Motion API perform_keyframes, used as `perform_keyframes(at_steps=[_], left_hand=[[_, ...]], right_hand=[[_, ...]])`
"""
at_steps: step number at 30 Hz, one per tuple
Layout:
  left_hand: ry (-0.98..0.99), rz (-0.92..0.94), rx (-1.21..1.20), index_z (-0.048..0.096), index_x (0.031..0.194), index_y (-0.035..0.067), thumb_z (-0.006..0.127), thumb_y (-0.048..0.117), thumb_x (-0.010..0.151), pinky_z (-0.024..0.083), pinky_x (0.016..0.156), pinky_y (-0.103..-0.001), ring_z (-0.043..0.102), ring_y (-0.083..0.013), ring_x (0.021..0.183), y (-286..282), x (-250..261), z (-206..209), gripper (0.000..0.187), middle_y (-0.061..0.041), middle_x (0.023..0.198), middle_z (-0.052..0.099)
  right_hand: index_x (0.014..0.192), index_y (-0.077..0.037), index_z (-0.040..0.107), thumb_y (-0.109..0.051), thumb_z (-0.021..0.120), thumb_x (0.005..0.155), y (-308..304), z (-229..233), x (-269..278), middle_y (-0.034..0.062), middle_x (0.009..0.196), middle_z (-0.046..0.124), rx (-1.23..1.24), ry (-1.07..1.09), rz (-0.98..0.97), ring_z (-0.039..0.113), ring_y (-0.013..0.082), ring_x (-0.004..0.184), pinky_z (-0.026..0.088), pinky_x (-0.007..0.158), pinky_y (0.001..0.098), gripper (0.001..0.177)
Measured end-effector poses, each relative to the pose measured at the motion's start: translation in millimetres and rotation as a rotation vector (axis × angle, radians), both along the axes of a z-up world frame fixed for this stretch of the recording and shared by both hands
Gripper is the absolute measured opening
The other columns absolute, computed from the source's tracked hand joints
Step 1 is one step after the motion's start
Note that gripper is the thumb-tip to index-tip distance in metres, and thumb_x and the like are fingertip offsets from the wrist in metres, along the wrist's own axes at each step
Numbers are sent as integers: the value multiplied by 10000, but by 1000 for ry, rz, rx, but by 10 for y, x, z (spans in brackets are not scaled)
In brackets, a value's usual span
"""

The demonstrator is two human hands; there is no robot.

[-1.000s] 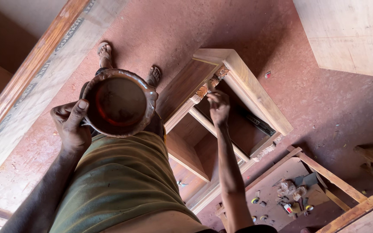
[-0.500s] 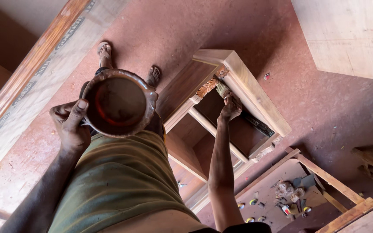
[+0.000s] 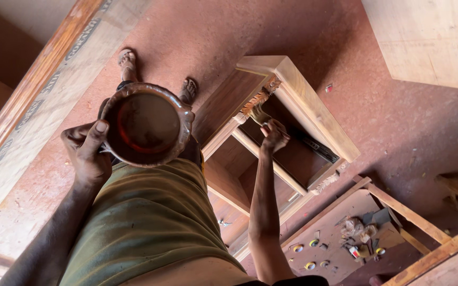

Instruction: The person pours a liquid from a can into a clay pot, stirs it with a brush, and then applies the liquid to the edges and carved details of a wooden cabinet. The person continues to paint different sections of the cabinet while holding the pot.

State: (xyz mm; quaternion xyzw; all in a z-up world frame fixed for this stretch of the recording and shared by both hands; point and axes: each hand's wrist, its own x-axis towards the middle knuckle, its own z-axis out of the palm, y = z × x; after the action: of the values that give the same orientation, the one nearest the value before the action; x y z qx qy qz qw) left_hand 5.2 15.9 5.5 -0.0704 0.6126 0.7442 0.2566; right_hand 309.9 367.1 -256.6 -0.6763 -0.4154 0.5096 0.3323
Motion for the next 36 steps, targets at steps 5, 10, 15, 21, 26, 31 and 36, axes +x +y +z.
perform_keyframes(at_steps=[5, 10, 15, 21, 26, 31, 36], left_hand=[[31, -48, -56, 595, 676, 20, 739, 196, 1037, 325, 599, -260, 437, -66, 524, 37, -56, 16, 427, -15, 603, 569], [74, -69, -74, 578, 645, 21, 733, 192, 1045, 305, 557, -245, 417, -59, 498, 103, -90, 20, 462, -8, 579, 548], [37, -90, -72, 595, 655, 25, 736, 200, 1034, 337, 542, -259, 461, -86, 521, 150, -57, 70, 440, -29, 629, 588], [65, -73, -32, 595, 660, 23, 746, 190, 1042, 331, 503, -238, 452, -82, 458, 161, -74, 86, 444, -36, 569, 578], [46, -65, -92, 623, 695, 15, 743, 193, 1027, 333, 571, -257, 454, -80, 549, 141, -91, 97, 396, -22, 652, 580], [43, -63, -67, 573, 680, 31, 759, 191, 1033, 318, 552, -240, 427, -65, 527, 120, -44, 69, 430, 1, 612, 550], [56, -52, -68, 588, 672, 27, 764, 204, 1010, 310, 571, -258, 425, -61, 508, 136, -63, 79, 420, 6, 592, 551]], right_hand=[[998, 19, 740, 59, 729, 865, 24, 59, -57, 107, 920, 746, 246, 201, 181, 690, 171, 782, 575, 681, 283, 140], [1018, 11, 753, 95, 711, 953, 86, 122, -231, 124, 1048, 757, 589, 64, 460, 748, 189, 948, 642, 866, 287, 114], [1049, -1, 777, 88, 689, 907, -10, 155, -97, 90, 1082, 737, 368, 127, 512, 682, 149, 921, 573, 762, 243, 189], [1037, -38, 767, 67, 705, 929, -278, 84, -55, 82, 1082, 745, 419, -36, 563, 729, 151, 984, 639, 785, 273, 162], [1050, -14, 771, 77, 706, 941, -395, 198, -165, 99, 1064, 748, 472, -172, 487, 743, 184, 924, 624, 756, 286, 156], [1064, 18, 743, 99, 692, 948, -404, 341, -231, 117, 1068, 729, 481, -142, 523, 716, 217, 939, 584, 805, 291, 151], [1048, 39, 703, 74, 659, 965, -402, 232, -216, 98, 1091, 740, 400, 233, 440, 714, 174, 974, 603, 875, 271, 100]])
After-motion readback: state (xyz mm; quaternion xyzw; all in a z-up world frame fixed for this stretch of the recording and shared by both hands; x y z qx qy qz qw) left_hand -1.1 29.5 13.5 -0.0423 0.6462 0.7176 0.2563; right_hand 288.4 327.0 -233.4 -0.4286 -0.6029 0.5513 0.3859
